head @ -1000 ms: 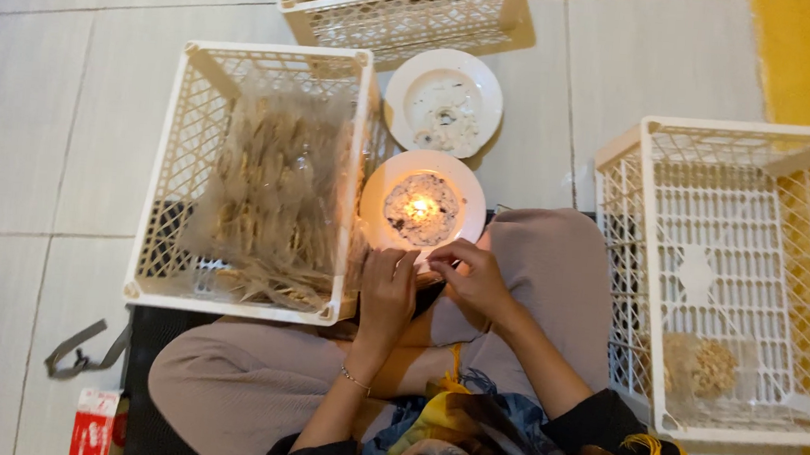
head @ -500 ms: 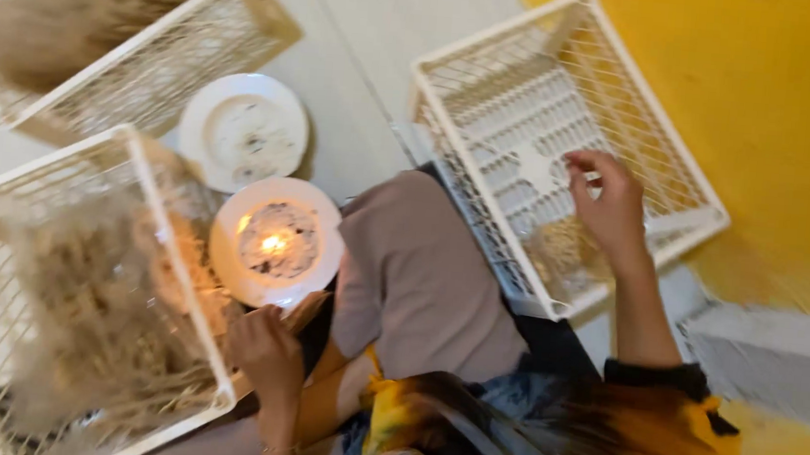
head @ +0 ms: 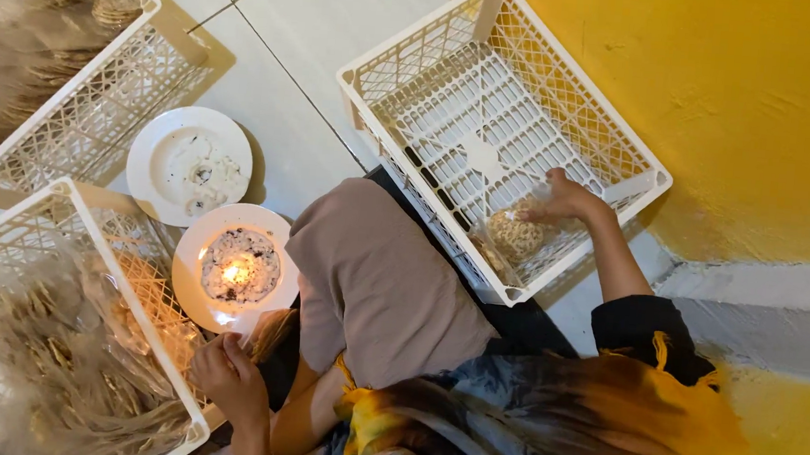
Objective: Sealing plastic bags filled with snacks using a candle flame.
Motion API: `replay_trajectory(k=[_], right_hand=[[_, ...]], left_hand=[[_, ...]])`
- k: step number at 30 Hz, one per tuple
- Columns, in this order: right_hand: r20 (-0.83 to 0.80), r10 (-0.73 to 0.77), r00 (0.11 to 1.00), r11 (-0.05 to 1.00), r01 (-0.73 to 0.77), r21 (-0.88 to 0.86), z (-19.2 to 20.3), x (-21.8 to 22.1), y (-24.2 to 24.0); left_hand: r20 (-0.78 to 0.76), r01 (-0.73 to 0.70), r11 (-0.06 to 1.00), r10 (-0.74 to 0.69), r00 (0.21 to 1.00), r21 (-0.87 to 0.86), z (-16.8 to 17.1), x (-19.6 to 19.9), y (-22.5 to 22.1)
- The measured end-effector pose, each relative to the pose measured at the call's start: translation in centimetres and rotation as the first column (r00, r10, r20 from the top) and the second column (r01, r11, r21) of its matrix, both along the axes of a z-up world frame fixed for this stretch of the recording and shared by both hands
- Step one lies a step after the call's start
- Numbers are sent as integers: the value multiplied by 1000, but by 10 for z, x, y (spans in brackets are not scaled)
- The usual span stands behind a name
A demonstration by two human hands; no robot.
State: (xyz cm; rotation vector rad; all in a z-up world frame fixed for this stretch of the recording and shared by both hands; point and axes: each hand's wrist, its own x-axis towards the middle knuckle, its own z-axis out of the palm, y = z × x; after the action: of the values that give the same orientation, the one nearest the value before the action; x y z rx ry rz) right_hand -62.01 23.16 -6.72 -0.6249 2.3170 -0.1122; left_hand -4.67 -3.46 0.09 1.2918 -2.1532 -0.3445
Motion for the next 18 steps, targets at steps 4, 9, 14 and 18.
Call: replay_trajectory(k=[4,9,14,18], right_hand=[[16,-28,999,994,30,-108,-7,0,8],[178,30,984,951,26,-308,25,21,8],[21,90,996,943,-78,-324,56,68,-11],[-85,187,979,970,-197,-143,49,96,-27]], left_hand=[[-10,-15,1000,15,1000,13,-7,5,-2],[-16,-11,1000,11,1000,-29,-12,6,-7],[-45,-22,999,21,999,-28,-7,4,-4],[-52,-16,1000,15,999,-21,-5,5,-4]])
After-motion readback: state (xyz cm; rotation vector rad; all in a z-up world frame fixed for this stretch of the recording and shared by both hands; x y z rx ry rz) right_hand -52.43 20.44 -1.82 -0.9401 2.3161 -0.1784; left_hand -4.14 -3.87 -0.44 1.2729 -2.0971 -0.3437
